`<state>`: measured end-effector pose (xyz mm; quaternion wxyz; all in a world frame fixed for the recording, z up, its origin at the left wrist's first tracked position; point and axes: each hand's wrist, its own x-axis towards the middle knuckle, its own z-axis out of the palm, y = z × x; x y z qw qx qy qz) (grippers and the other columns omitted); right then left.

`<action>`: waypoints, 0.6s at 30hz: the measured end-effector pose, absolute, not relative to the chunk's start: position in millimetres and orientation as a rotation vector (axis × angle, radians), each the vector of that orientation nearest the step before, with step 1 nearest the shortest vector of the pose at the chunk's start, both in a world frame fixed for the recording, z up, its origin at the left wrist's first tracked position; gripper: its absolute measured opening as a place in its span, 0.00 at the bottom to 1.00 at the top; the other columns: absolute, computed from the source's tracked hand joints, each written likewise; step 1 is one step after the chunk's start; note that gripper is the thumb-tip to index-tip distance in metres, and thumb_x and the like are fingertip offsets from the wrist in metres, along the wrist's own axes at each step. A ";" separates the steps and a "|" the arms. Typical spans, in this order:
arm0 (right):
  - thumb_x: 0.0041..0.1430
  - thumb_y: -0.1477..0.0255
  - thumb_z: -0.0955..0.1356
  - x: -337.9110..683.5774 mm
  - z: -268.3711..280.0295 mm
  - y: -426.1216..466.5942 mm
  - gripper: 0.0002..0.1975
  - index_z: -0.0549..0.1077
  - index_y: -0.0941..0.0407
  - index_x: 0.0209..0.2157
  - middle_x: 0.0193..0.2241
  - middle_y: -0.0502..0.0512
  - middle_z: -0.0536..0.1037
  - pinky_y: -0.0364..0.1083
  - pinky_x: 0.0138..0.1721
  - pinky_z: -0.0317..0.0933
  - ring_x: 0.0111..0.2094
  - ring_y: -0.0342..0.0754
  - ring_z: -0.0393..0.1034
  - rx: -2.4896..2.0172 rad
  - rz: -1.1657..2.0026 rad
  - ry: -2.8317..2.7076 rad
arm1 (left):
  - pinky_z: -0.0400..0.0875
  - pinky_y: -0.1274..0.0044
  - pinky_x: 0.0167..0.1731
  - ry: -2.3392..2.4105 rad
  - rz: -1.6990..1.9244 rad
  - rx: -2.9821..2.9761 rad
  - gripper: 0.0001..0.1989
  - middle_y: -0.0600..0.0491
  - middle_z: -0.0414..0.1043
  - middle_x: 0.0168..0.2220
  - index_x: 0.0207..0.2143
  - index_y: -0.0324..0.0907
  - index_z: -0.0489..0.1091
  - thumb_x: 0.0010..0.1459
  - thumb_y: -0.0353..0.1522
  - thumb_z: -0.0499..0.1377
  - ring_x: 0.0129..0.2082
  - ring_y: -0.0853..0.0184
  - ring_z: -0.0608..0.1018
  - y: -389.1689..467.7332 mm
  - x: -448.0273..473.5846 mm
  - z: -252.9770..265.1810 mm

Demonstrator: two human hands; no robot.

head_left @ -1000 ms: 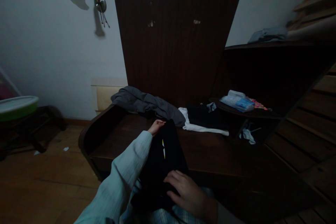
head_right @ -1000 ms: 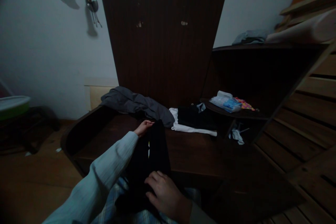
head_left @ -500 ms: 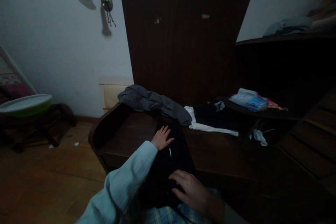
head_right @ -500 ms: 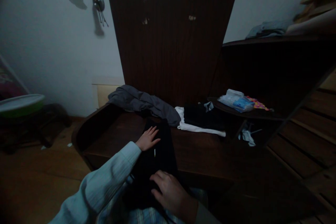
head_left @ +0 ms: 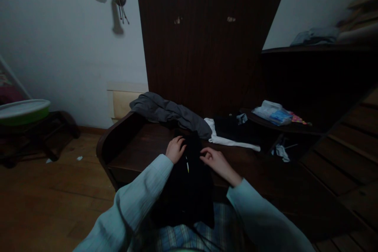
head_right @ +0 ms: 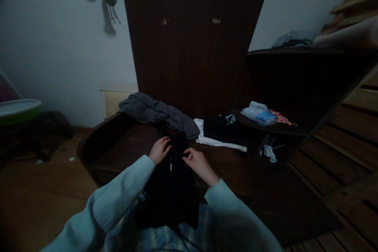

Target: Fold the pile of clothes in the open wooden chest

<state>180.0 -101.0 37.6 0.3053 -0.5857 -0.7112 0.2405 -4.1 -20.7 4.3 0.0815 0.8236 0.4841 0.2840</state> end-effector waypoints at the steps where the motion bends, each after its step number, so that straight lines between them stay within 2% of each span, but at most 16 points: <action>1: 0.49 0.71 0.65 184.7 38.1 -86.2 0.12 0.67 0.61 0.37 0.16 0.45 0.66 0.38 0.24 0.54 0.20 0.40 0.62 -1.594 0.651 -1.831 | 0.57 0.72 0.48 1.541 0.876 2.424 0.14 0.46 0.63 0.48 0.44 0.40 0.64 0.54 0.31 0.50 0.49 0.62 0.65 -20.9 -8.1 7.3; 4: 0.48 0.70 0.65 191.7 33.7 -47.0 0.13 0.66 0.62 0.36 0.11 0.41 0.62 0.38 0.21 0.52 0.16 0.39 0.59 -1.703 0.794 -1.679 | 0.62 0.72 0.44 1.799 0.811 2.246 0.16 0.43 0.64 0.45 0.44 0.38 0.63 0.51 0.33 0.53 0.45 0.59 0.68 -18.4 -23.2 14.5; 8: 0.46 0.71 0.67 185.6 23.9 -16.9 0.07 0.66 0.60 0.25 0.07 0.39 0.58 0.37 0.17 0.47 0.12 0.37 0.54 -1.764 0.927 -1.528 | 0.64 0.74 0.40 1.872 0.547 1.983 0.23 0.41 0.67 0.44 0.43 0.36 0.63 0.46 0.40 0.57 0.44 0.57 0.70 -4.7 -39.0 19.9; 10: 0.45 0.74 0.68 180.1 21.2 -11.8 0.07 0.64 0.59 0.19 0.05 0.39 0.56 0.37 0.16 0.45 0.11 0.35 0.51 -1.795 0.963 -1.488 | 0.64 0.76 0.38 1.806 0.468 1.900 0.19 0.45 0.70 0.40 0.37 0.38 0.66 0.44 0.39 0.59 0.43 0.58 0.71 5.1 -40.4 21.8; 13: 0.45 0.78 0.67 174.0 21.3 -13.0 0.11 0.61 0.59 0.15 0.04 0.39 0.56 0.37 0.15 0.44 0.09 0.35 0.50 -1.788 1.026 -1.492 | 0.66 0.79 0.33 1.702 0.438 1.844 0.06 0.49 0.73 0.31 0.27 0.38 0.66 0.45 0.32 0.58 0.37 0.63 0.74 16.9 -35.5 25.2; 15: 0.47 0.80 0.65 171.7 23.5 -17.2 0.10 0.62 0.59 0.16 0.05 0.41 0.60 0.37 0.14 0.46 0.09 0.35 0.52 -1.766 1.058 -1.497 | 0.67 0.80 0.27 1.649 0.435 1.818 0.03 0.51 0.73 0.23 0.24 0.38 0.65 0.48 0.29 0.55 0.29 0.66 0.76 19.7 -30.1 28.2; 18: 0.52 0.80 0.62 168.9 28.5 -24.7 0.05 0.63 0.59 0.24 0.10 0.45 0.68 0.37 0.15 0.51 0.11 0.37 0.60 -1.735 1.100 -1.474 | 0.66 0.82 0.22 1.556 0.460 1.782 0.05 0.53 0.71 0.19 0.28 0.37 0.63 0.53 0.27 0.49 0.21 0.70 0.75 15.8 -21.9 35.1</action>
